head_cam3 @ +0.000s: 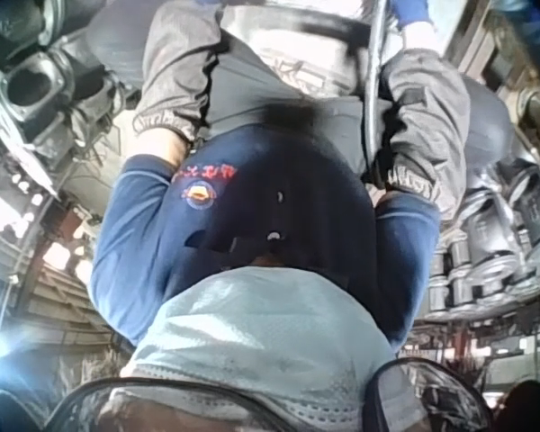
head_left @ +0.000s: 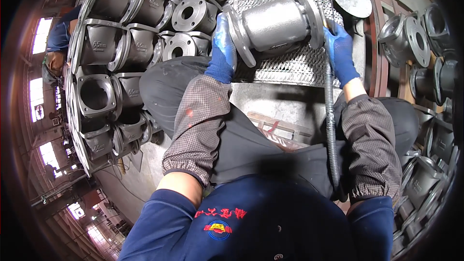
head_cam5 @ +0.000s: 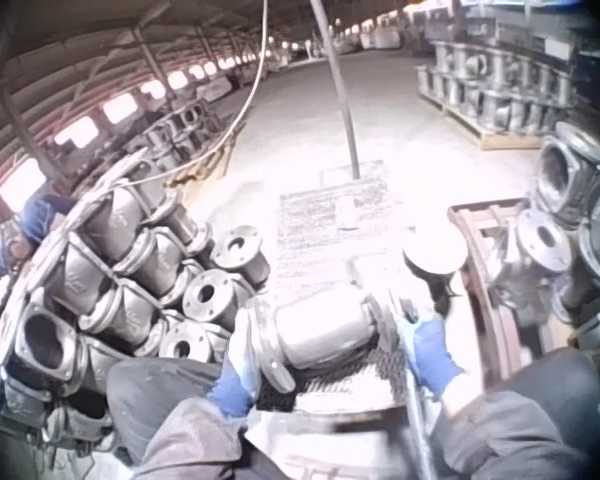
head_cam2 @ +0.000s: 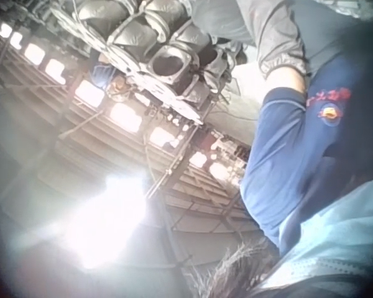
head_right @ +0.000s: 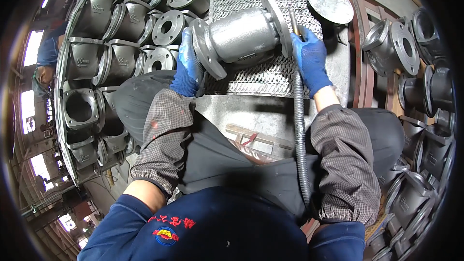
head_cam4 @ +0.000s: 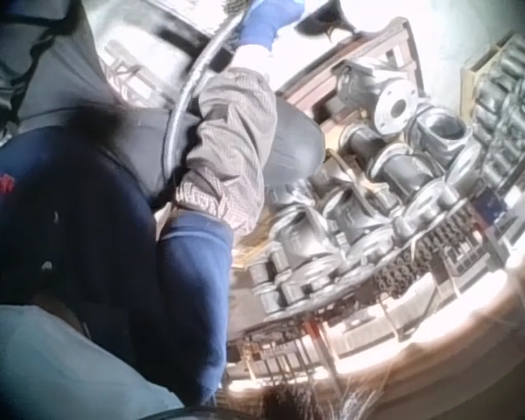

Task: The person, wearing blue gloves, picks up a large metal industrial component, places it on a metal grate, and uses a handheld air-powered grinder to smooth the interior and exterior surfaces.

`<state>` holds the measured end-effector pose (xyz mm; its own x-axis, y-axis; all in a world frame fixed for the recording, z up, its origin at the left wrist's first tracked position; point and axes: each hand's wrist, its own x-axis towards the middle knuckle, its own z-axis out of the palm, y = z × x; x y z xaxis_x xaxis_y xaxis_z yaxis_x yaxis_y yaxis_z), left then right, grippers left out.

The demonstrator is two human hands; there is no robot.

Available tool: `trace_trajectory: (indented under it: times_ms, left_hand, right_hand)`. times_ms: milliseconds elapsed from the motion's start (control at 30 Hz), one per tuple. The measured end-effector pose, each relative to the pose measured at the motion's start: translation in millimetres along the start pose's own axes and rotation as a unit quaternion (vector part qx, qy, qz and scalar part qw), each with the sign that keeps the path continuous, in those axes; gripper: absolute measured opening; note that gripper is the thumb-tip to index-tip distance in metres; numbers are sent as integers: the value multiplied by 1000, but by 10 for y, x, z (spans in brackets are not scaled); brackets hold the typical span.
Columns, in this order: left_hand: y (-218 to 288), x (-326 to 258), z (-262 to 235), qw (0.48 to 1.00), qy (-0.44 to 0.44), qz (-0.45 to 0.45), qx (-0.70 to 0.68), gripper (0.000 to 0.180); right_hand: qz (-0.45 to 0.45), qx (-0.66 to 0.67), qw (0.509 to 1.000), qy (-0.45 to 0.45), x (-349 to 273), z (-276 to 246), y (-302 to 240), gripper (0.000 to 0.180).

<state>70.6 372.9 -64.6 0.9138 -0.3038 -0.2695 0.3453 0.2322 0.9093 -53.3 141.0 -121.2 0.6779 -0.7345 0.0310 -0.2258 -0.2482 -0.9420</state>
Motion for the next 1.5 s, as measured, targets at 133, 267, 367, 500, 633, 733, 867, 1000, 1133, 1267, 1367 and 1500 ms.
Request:
trace_trajectory:
  times_ms: [133,267,367,500,633,733,867,1000,1133,1267,1367,1500]
  left_hand:
    - [-83,-98,-25,998,-11,64,9,40]
    - [336,-472,157,994,-43,81,62,35]
    - [393,-440,-34,852,-142,384,327,37]
    - [573,-362,123,827,-208,381,358,30]
    - [586,-291,73,600,-199,565,530,38]
    - [552,-150,-23,606,-179,562,533,40]
    - [587,-37,-85,625,-171,540,537,42]
    - [612,11,-41,638,-168,514,549,33]
    - [680,73,-41,936,-125,183,272,43]
    - [718,-24,65,972,-64,73,216,48]
    - [672,160,-182,982,-19,29,184,49]
    - [520,352,-535,975,-40,96,198,51]
  right_hand:
    - [109,83,990,-29,-44,-62,-120,29]
    - [219,198,953,-72,-302,-199,-281,21]
    - [234,161,952,-114,-388,-229,-309,19]
    - [224,146,958,-104,-268,-181,-319,22]
    - [-108,-17,984,-142,-120,-151,-166,25]
    - [244,209,943,-90,-83,-39,-415,28]
    - [206,172,957,-110,-151,-68,-662,35]
    - [187,214,956,-80,-211,-27,-630,42]
    - [139,182,964,-134,-363,-67,-766,38]
    - [109,216,967,-84,-612,-200,-953,38]
    - [126,195,958,-171,-944,-286,-1141,42]
    - [223,231,909,-268,-1443,-231,-1141,44]
